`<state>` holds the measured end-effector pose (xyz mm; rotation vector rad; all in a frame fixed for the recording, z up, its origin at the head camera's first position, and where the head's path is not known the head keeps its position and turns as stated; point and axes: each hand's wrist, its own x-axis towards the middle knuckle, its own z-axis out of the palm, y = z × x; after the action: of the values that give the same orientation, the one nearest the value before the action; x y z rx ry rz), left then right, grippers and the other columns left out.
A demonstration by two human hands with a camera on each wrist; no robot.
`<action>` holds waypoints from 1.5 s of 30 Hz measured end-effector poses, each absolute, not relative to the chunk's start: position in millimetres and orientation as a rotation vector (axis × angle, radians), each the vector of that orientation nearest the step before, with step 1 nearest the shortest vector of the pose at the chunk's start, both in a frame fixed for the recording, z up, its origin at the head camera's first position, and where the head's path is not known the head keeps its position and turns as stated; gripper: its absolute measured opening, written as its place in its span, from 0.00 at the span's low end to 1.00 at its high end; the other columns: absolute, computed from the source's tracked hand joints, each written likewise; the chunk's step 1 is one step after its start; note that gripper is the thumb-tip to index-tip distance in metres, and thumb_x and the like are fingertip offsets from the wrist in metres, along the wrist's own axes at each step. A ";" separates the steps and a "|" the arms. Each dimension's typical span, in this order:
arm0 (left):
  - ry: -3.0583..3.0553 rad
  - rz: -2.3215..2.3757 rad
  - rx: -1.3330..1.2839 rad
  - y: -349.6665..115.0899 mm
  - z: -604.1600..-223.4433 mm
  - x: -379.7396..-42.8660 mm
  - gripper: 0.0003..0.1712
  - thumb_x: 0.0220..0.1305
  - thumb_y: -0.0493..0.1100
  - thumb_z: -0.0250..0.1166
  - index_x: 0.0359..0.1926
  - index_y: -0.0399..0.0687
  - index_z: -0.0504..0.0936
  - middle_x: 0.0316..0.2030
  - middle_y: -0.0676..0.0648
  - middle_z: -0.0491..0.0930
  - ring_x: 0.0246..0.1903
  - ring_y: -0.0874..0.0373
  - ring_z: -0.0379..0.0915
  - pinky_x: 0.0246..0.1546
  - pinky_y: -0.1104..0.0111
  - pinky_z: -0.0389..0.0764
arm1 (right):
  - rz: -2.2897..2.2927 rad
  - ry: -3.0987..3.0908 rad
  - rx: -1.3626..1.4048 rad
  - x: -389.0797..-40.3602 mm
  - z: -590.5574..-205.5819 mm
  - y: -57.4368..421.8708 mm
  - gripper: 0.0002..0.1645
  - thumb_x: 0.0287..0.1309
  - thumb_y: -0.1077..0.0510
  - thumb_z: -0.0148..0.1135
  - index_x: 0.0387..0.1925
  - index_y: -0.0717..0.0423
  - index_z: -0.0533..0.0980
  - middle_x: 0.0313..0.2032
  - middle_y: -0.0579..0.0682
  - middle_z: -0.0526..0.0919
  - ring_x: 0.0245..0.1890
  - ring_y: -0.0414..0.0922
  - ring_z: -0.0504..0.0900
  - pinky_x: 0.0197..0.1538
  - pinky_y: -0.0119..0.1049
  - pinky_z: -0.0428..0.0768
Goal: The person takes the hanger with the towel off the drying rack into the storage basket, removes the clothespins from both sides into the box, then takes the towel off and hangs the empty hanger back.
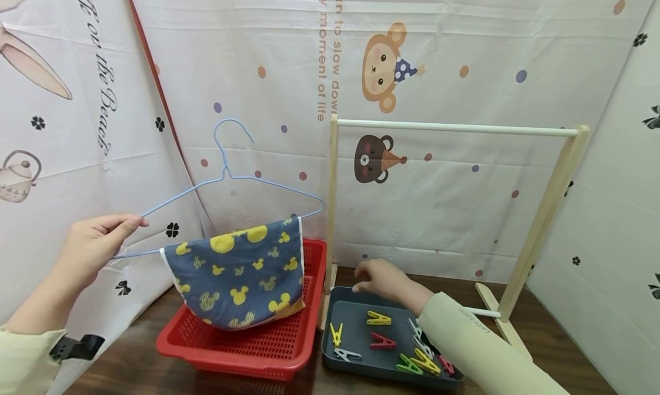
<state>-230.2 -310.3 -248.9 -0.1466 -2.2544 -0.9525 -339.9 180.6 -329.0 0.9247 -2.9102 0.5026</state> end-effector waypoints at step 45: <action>-2.233 -0.990 -0.167 -298.1 -253.4 -223.3 0.12 0.74 0.48 0.62 0.39 0.51 0.90 0.25 0.87 0.71 0.29 0.88 0.65 0.27 0.81 0.65 | 2.210 -2.351 0.764 -292.1 -196.9 -84.1 0.21 0.74 0.47 0.58 0.52 0.58 0.85 0.49 0.55 0.90 0.52 0.47 0.89 0.54 0.39 0.85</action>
<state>-223.3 -298.1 -253.4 -0.1666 -2.2329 -0.9900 -292.1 -84.1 -196.9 0.7638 -2.3506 2.2102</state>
